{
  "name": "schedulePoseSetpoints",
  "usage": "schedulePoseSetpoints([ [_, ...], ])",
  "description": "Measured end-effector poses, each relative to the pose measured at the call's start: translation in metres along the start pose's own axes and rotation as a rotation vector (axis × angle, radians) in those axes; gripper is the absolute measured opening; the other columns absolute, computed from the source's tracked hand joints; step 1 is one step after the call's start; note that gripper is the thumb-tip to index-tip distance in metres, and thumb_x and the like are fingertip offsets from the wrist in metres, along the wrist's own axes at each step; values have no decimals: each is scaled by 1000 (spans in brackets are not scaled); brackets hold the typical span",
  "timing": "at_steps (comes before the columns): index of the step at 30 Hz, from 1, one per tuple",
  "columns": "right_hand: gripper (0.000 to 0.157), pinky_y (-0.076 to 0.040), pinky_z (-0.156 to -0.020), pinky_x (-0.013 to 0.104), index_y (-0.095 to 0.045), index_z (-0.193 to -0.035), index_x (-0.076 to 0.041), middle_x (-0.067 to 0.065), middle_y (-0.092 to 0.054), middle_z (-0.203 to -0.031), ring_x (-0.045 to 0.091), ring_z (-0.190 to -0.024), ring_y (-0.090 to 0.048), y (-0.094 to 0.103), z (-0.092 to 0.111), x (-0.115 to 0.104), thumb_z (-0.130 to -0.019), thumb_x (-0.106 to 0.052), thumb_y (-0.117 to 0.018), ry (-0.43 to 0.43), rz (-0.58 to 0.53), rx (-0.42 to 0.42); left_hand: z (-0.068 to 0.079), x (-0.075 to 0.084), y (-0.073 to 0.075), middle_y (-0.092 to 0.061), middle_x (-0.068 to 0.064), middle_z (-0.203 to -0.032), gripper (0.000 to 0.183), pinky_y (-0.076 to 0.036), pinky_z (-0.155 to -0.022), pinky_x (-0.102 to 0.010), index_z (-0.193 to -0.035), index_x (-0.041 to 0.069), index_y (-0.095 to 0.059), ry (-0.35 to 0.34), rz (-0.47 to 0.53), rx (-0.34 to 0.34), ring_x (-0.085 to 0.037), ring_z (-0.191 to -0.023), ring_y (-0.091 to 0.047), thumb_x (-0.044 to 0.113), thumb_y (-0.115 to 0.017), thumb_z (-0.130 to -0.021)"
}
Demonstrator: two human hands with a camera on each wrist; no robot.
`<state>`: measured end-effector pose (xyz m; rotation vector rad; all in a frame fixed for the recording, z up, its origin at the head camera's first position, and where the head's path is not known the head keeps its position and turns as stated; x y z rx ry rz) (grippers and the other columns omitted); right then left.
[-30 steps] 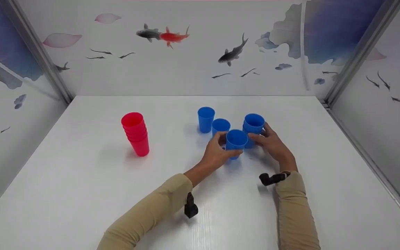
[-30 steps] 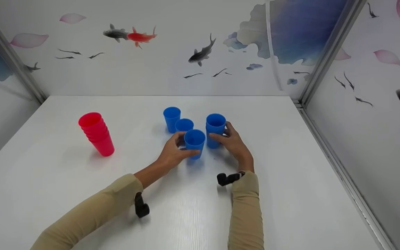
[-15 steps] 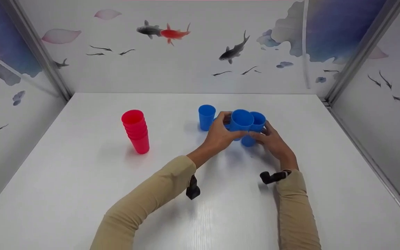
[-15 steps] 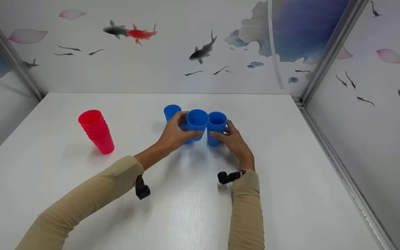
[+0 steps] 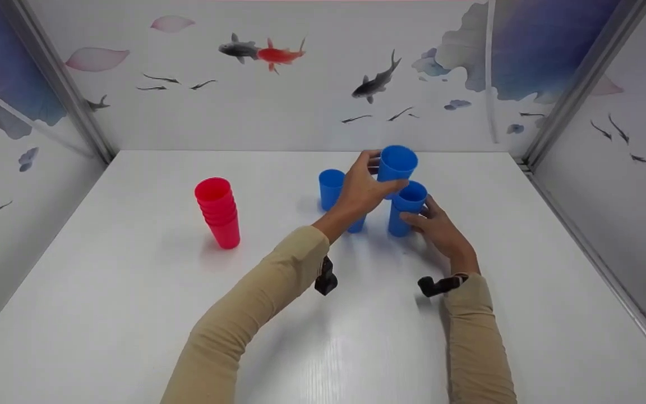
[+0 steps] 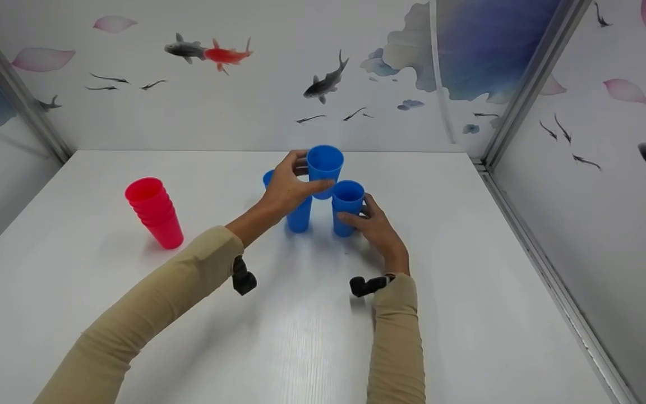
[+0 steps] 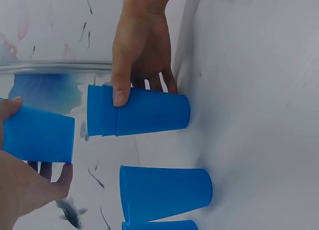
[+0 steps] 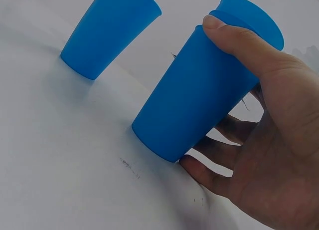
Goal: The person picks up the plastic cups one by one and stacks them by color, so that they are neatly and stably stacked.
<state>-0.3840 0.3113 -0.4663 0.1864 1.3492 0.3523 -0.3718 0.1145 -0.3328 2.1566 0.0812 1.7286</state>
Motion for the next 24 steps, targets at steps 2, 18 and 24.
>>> schedulePoseSetpoints([
  [2,105,-20,-124,59,6,-160,-36,7,-6,-171,38,-156,-18,0,0,0,-89,-57,-68,-7,2,-1,-4,3,-2,-51,-7,-150,75,-49,-110,-41,-149,15,-40,2,7,-4,-23,-136,-52,39,-77,-87],
  [18,105,-20,-125,58,4,-160,-37,7,-6,-171,38,-156,-17,-1,3,-3,-87,-59,-68,24,-16,-14,-21,13,-30,-51,-9,-150,76,-48,-111,-45,-150,14,-38,-21,34,-19,-26,-137,-53,38,-76,-88],
  [24,104,-18,-125,59,5,-161,-36,10,-8,-171,39,-155,-18,0,5,-4,-89,-56,-68,34,-24,-21,-22,8,-39,-50,-11,-150,72,-45,-114,-44,-150,11,-38,-26,36,-31,-25,-139,-50,29,-75,-91],
])
Point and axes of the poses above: each hand's wrist, its own z-axis away from the middle knuckle, its own y-axis out of the back of the hand, x = y × z, the point moved 6 cm from there along -z, towards the middle knuckle
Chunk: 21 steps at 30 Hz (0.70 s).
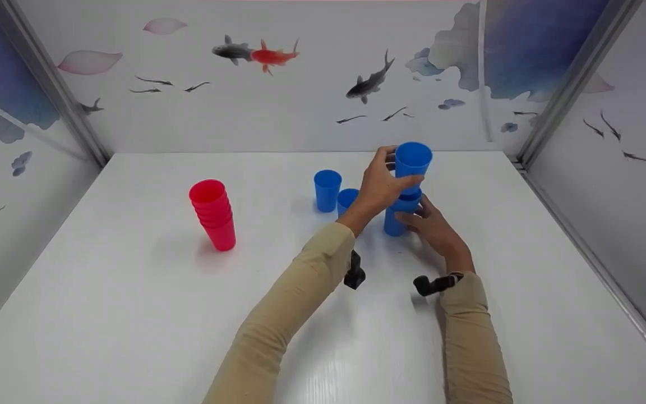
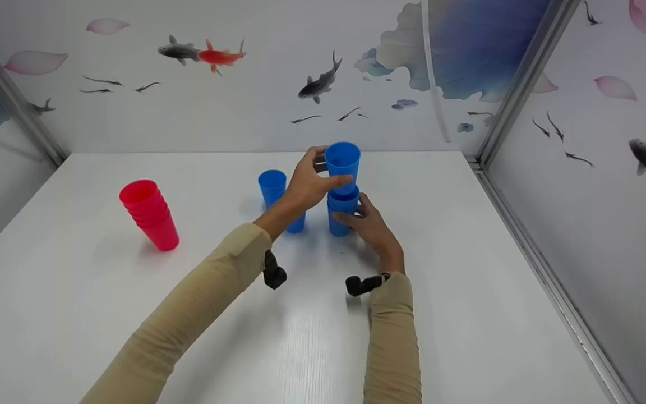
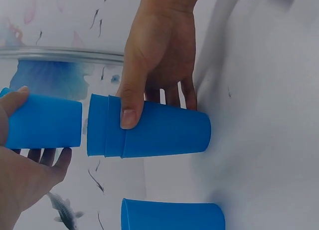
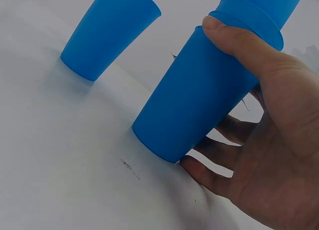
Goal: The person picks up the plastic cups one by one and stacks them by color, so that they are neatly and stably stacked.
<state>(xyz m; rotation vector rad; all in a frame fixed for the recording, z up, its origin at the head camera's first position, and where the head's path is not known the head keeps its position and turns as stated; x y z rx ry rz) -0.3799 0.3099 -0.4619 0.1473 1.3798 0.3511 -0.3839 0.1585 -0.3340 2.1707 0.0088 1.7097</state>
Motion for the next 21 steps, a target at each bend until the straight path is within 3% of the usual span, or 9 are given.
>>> schedulePoseSetpoints([
  [12,101,-18,-125,58,7,-161,-34,10,-6,-171,38,-155,-21,2,1,2,-93,-52,-66,-14,27,12,7,-19,-3,-50,-8,-153,74,-41,-118,-42,-151,15,-39,31,-69,-16,-23,-144,-45,28,-77,-89],
  [21,108,-13,-124,63,9,-160,-34,10,-5,-171,39,-156,-17,2,-1,4,-88,-60,-67,-39,40,16,9,-32,22,-45,-7,-156,75,-40,-118,-43,-152,16,-39,-11,-60,7,-23,-147,-40,32,-77,-89],
])
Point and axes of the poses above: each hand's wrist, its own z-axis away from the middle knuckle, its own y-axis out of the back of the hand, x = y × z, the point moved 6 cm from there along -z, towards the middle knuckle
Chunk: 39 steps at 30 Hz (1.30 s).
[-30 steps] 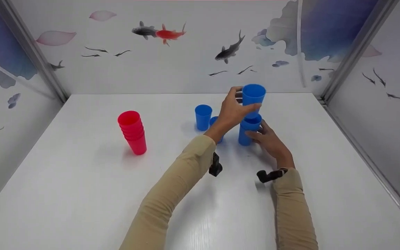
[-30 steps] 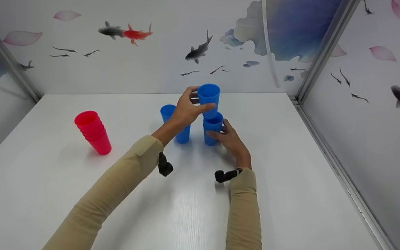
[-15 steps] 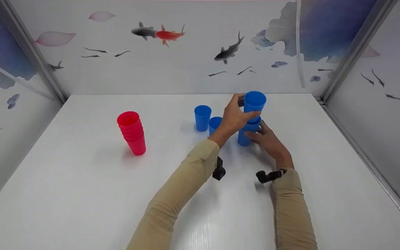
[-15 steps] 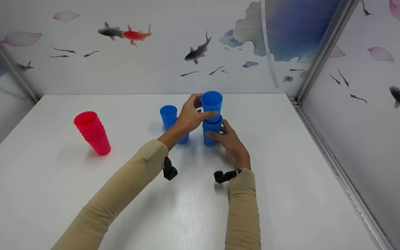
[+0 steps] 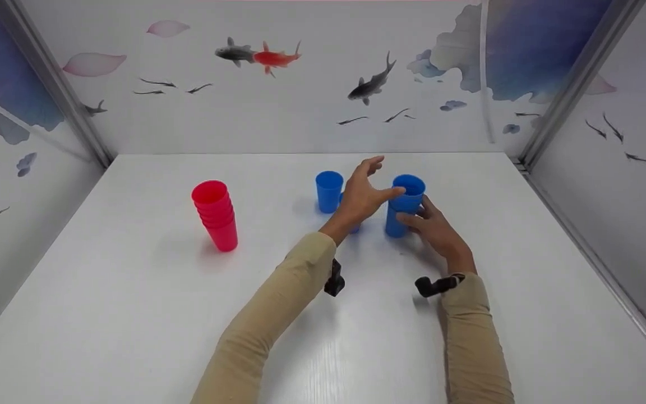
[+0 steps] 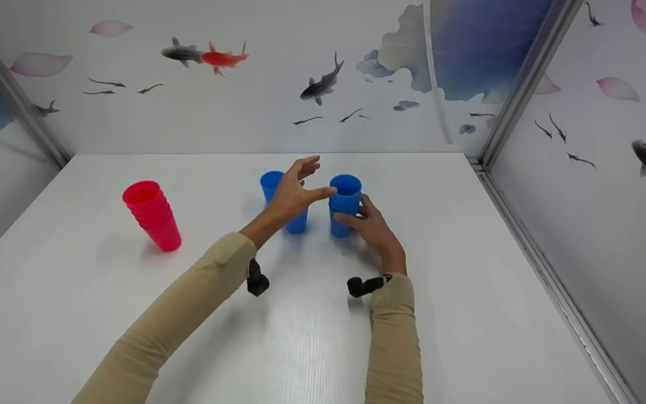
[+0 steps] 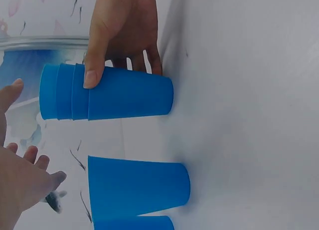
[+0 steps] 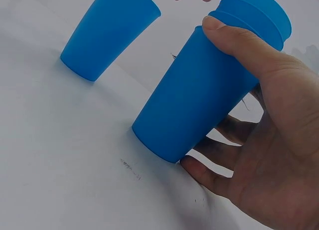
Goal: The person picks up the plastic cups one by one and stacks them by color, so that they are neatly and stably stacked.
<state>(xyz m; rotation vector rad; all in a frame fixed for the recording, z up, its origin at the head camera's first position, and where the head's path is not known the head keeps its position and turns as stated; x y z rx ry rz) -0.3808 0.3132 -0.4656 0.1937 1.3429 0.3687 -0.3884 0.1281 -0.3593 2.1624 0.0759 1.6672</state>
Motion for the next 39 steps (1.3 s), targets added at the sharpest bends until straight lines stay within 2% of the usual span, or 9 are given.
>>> schedulePoseSetpoints([
  [8,103,-17,-125,60,10,-161,-30,11,-4,-171,39,-157,-12,-4,-1,-3,-94,-48,-66,41,-45,-12,5,-12,30,-48,-6,-154,71,-40,-118,-40,-149,16,-43,-25,-28,17,-21,-145,-43,35,-76,-89],
  [14,104,-11,-125,63,11,-160,-31,10,-2,-171,40,-155,-16,-4,-1,1,-94,-49,-66,-9,-38,-5,11,-24,49,-48,-5,-153,72,-40,-119,-39,-149,17,-43,-6,-41,23,-21,-144,-43,36,-77,-89],
  [19,108,-11,-125,62,12,-160,-30,11,-1,-171,41,-155,-18,-2,-1,1,-91,-51,-68,-9,-46,-4,18,-35,58,-49,-5,-153,71,-38,-120,-41,-149,17,-43,8,-61,27,-21,-144,-44,33,-77,-89],
  [23,113,-13,-125,60,12,-160,-29,11,-1,-171,40,-155,-18,-1,0,1,-87,-56,-70,-5,-46,-1,23,-44,62,-50,-7,-152,70,-37,-120,-43,-149,15,-43,5,-57,32,-22,-143,-44,29,-77,-89],
  [29,110,-14,-126,59,11,-160,-29,11,-1,-171,39,-155,-18,-1,-1,1,-89,-54,-69,-2,-46,-2,30,-58,60,-52,-11,-149,70,-40,-118,-44,-147,12,-44,7,-34,46,-25,-141,-46,28,-78,-88],
  [34,106,-13,-126,59,13,-160,-29,11,0,-171,40,-155,-19,-2,0,1,-93,-50,-67,-7,-39,-4,34,-71,55,-52,-13,-147,72,-41,-117,-44,-148,11,-43,35,-14,53,-26,-141,-47,27,-79,-87],
  [39,103,-13,-126,58,13,-160,-27,11,1,-171,38,-156,-14,-4,0,-2,-95,-45,-65,18,-55,-10,35,-80,48,-51,-12,-148,75,-41,-118,-43,-149,12,-41,82,-2,66,-26,-141,-47,29,-79,-87],
])
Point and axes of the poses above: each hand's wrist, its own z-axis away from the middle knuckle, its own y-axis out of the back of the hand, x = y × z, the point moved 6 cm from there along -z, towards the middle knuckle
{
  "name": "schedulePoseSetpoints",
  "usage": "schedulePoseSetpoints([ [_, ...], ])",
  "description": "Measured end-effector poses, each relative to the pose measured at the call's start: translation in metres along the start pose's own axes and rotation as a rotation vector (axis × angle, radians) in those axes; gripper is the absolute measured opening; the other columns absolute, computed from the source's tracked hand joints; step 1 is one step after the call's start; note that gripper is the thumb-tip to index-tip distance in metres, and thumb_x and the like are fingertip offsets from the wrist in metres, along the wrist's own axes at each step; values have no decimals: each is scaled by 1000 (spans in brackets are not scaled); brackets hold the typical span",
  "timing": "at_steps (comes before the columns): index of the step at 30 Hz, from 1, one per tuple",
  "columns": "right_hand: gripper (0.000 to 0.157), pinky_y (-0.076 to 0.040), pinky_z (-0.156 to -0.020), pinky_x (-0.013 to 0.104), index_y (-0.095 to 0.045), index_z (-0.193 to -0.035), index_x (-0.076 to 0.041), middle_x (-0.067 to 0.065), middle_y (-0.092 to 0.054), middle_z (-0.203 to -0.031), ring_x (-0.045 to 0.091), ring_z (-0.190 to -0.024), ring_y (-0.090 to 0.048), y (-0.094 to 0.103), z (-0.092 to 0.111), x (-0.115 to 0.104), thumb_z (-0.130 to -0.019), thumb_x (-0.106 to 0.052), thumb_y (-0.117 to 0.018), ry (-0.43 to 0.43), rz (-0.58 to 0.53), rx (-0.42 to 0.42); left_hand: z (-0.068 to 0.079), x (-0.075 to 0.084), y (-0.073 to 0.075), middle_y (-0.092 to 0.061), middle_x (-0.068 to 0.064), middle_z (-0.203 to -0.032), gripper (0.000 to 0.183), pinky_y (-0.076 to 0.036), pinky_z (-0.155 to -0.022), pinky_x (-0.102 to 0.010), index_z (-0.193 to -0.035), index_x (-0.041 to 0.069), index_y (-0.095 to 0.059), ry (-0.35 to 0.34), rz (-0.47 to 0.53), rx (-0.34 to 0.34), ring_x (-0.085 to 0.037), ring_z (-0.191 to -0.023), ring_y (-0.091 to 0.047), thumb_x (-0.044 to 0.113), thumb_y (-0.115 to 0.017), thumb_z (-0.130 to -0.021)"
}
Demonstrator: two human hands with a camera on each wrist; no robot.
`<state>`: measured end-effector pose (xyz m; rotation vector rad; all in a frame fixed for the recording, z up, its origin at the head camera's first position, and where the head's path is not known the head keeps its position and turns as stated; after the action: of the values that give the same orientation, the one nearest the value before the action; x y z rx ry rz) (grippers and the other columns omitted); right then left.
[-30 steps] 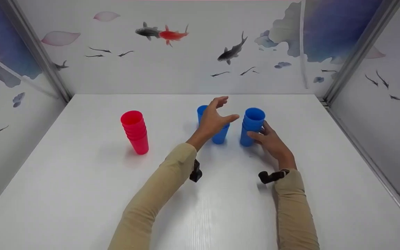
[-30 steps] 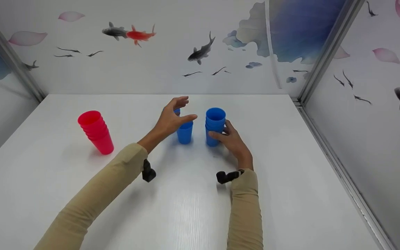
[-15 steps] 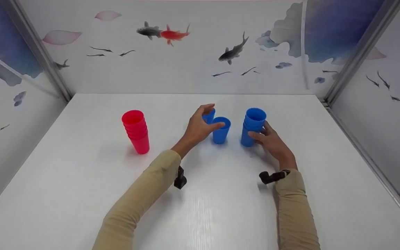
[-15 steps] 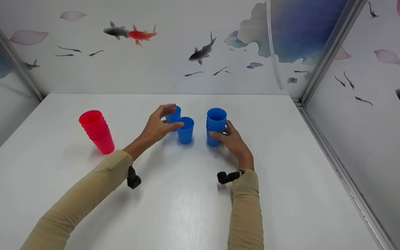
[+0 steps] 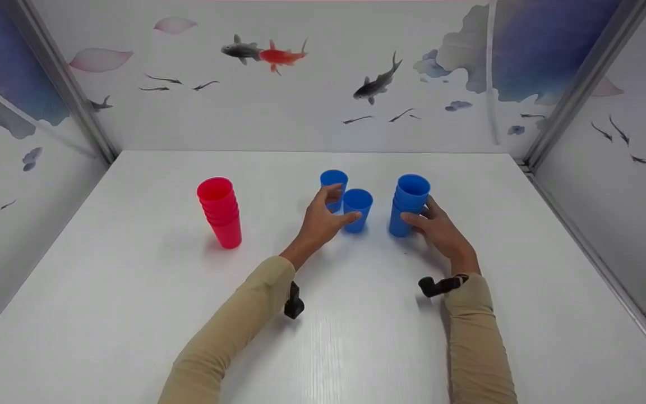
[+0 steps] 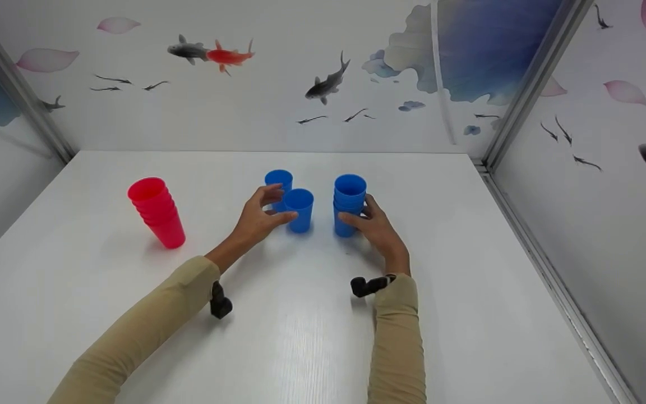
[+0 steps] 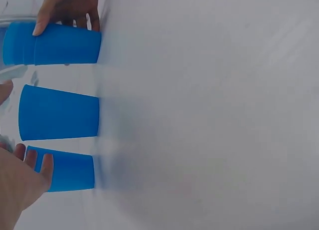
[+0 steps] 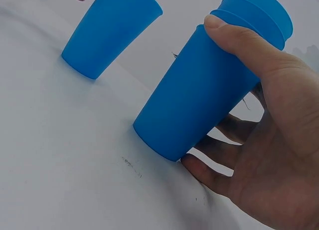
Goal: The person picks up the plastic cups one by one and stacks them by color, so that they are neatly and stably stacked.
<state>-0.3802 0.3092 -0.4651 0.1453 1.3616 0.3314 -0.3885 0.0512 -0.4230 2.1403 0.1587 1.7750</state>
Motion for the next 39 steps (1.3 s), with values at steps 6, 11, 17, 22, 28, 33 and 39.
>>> schedulePoseSetpoints([
  [6,103,-10,-125,61,12,-160,-29,10,1,-171,40,-155,-17,1,0,1,-95,-46,-65,-4,0,0,-3,-6,-9,-51,-10,-149,77,-41,-117,-42,-149,13,-39,33,-2,21,-26,-141,-46,32,-80,-86],
  [11,106,-9,-125,62,12,-160,-29,10,2,-171,41,-155,-18,1,0,2,-93,-49,-67,-12,-4,1,-6,-8,-15,-49,-9,-152,78,-41,-118,-41,-150,13,-38,43,24,45,-25,-142,-45,31,-79,-87],
  [17,112,-10,-125,61,11,-160,-29,9,1,-171,40,-156,-17,2,0,2,-88,-56,-70,-33,4,11,-10,-8,-22,-46,-9,-155,80,-39,-119,-42,-152,12,-35,59,39,80,-26,-144,-43,31,-78,-87],
  [22,114,-11,-125,62,13,-160,-29,9,1,-171,40,-155,-17,2,0,2,-87,-57,-70,-44,14,11,-11,-9,-26,-44,-10,-156,82,-38,-120,-44,-152,13,-35,68,55,97,-27,-146,-42,33,-80,-86],
  [28,104,-19,-125,57,10,-161,-28,12,-1,-171,39,-156,-14,1,0,0,-93,-48,-67,7,7,-3,-12,-15,-31,-43,-12,-155,81,-38,-120,-45,-151,11,-36,84,68,101,-29,-145,-42,29,-80,-86],
  [33,105,-20,-125,57,11,-160,-29,11,0,-171,39,-156,-13,0,1,-1,-93,-49,-66,7,22,-3,-12,-15,-33,-45,-14,-154,78,-37,-120,-46,-149,10,-37,125,67,107,-30,-145,-42,30,-80,-86],
  [39,107,-20,-125,55,10,-161,-28,11,0,-171,39,-157,-12,1,0,0,-91,-52,-68,6,20,2,-16,4,-29,-44,-14,-154,79,-38,-119,-47,-149,11,-37,111,62,98,-30,-145,-43,34,-79,-87],
])
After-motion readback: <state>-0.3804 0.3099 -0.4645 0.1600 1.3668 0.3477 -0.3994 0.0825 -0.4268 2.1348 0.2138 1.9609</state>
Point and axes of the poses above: each hand's wrist, its own z-axis away from the middle knuckle, its own y-axis out of the back of the hand, x = y × z, the point moved 6 cm from there along -z, towards the middle knuckle
